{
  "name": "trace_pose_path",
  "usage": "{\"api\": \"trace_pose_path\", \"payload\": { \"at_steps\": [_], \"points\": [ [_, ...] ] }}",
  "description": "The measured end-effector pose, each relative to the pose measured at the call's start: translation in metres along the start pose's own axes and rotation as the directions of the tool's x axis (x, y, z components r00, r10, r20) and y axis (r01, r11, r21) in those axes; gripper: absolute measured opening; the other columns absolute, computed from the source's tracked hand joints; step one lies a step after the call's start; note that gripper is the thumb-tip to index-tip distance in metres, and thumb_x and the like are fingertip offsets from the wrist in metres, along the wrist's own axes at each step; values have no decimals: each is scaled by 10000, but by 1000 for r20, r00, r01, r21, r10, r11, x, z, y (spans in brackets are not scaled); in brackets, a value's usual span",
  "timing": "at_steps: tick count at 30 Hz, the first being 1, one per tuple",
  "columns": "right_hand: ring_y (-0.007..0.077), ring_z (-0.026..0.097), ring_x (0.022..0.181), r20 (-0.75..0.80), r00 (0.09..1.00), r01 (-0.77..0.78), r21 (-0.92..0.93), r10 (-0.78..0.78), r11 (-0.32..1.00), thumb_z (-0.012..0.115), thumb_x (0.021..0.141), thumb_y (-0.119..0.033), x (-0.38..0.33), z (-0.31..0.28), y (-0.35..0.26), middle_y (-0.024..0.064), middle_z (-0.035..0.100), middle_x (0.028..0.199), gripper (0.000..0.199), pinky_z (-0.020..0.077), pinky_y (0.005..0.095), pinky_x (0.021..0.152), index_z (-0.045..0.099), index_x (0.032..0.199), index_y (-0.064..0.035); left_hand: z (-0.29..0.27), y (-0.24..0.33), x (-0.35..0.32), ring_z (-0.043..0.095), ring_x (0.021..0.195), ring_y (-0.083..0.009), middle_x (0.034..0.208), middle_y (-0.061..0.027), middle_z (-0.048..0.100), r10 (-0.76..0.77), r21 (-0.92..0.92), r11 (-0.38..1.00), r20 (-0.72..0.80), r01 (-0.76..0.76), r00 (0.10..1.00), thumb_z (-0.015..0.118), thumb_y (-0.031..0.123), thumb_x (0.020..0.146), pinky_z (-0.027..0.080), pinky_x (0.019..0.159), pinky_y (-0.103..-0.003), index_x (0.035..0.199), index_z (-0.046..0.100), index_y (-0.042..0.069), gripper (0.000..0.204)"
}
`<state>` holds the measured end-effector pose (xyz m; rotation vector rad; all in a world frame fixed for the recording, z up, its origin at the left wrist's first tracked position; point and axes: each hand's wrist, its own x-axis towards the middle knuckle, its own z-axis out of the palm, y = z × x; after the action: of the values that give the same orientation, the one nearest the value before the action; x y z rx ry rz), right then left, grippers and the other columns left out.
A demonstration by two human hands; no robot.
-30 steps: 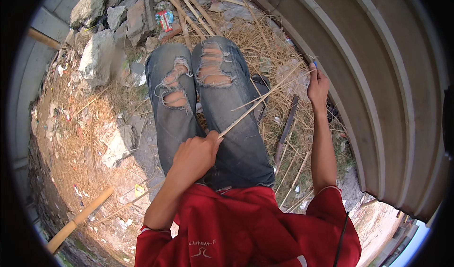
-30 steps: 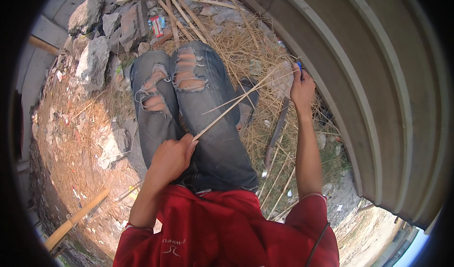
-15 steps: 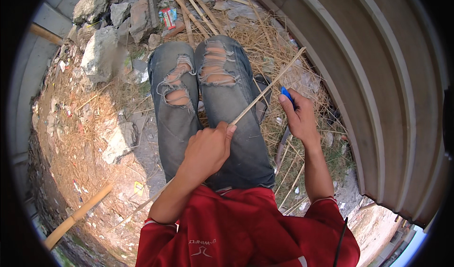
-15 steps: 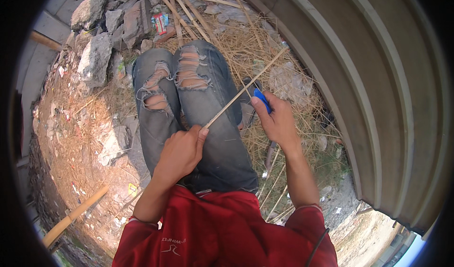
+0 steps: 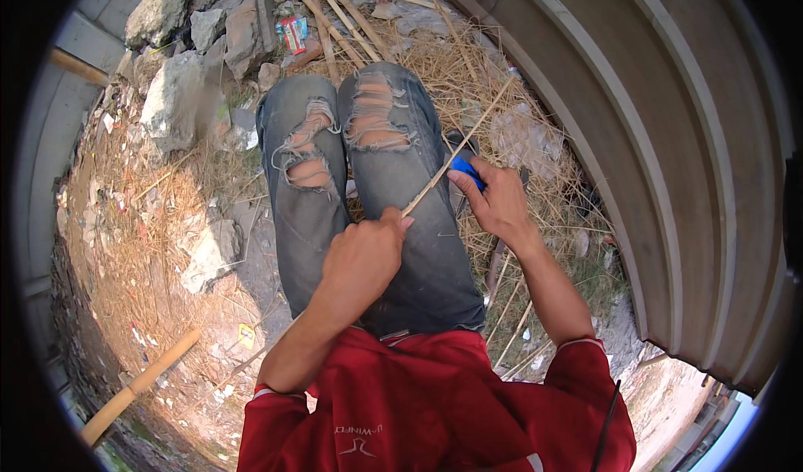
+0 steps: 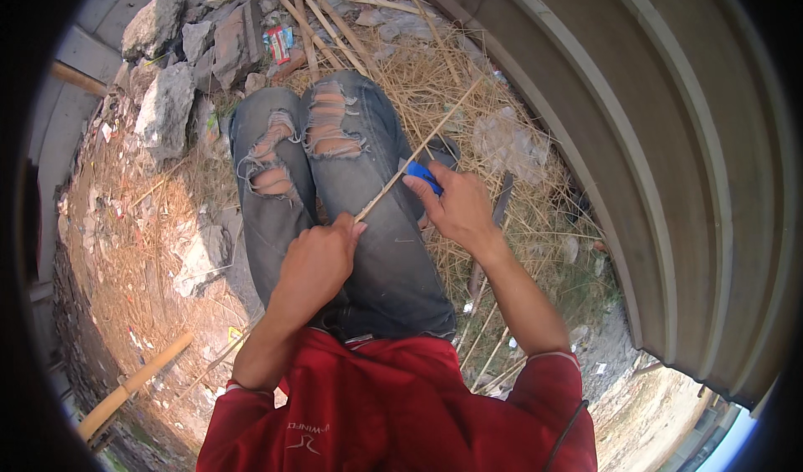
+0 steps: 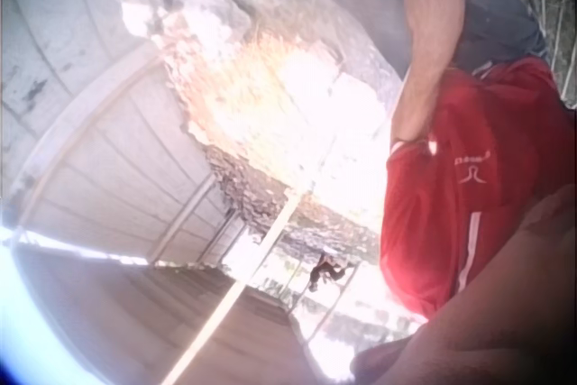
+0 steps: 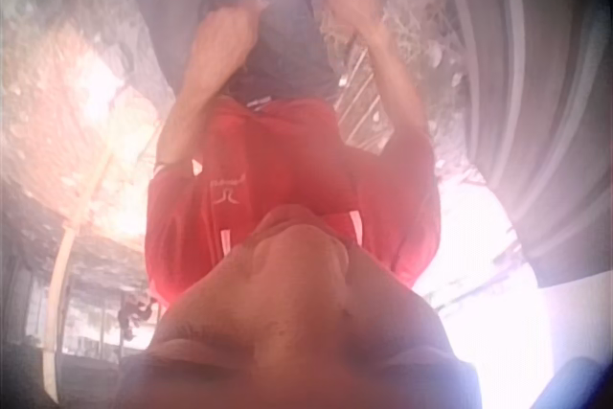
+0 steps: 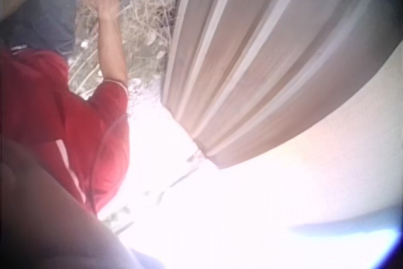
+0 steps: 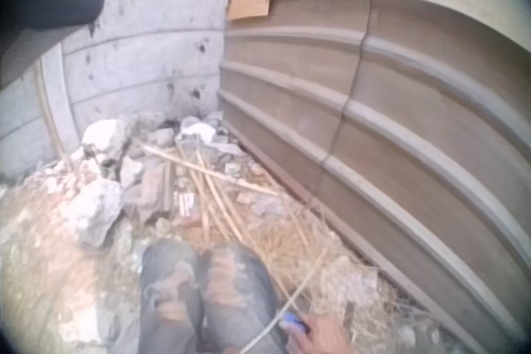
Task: The person sits cross-legged on the ground and uses a blue utility knife to shave thin strips from a long bamboo stick. They hold the stick with their left hand and scrape the blade along its length, occasionally switching to a machete to split or trim the bamboo.
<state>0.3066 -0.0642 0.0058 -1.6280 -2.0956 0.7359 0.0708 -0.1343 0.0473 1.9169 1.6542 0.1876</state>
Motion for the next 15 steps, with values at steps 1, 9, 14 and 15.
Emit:
{"api": "trace_pose_path", "payload": {
  "at_steps": [1,9,14,15],
  "points": [
    [439,640,631,-71,994,-77,7,77,997,592,1005,-534,10,-4,8,221,611,633,544,480,510,627,664,858,-15,-2,1,-2,662,688,-498,711,-261,669,-1,4,1000,11,1,1000,494,327,1082,508,622,-598,967,582,29,331],
    [232,487,627,-597,647,-433,225,474,873,533,1035,-564,31,-71,195,120,515,615,686,414,396,640,589,752,58,-15,-27,-43,669,644,-469,650,-231,659,-14,21,1000,42,13,999,502,356,1077,514,582,-578,950,582,36,353],
    [101,388,593,-448,755,-285,434,479,855,557,1060,-482,11,-72,140,-12,472,634,547,324,324,553,595,782,-12,-23,-14,-31,634,686,-512,688,-264,642,-76,-96,993,-31,73,997,482,314,1085,482,623,-597,954,594,40,325],
    [99,381,586,-437,785,-218,470,440,855,558,1065,-462,9,-66,123,-13,477,637,516,318,322,548,596,799,-21,-22,-8,-23,634,689,-513,688,-264,642,-65,-108,992,-47,60,997,471,309,1088,481,628,-600,958,598,40,325]
  ]
}}
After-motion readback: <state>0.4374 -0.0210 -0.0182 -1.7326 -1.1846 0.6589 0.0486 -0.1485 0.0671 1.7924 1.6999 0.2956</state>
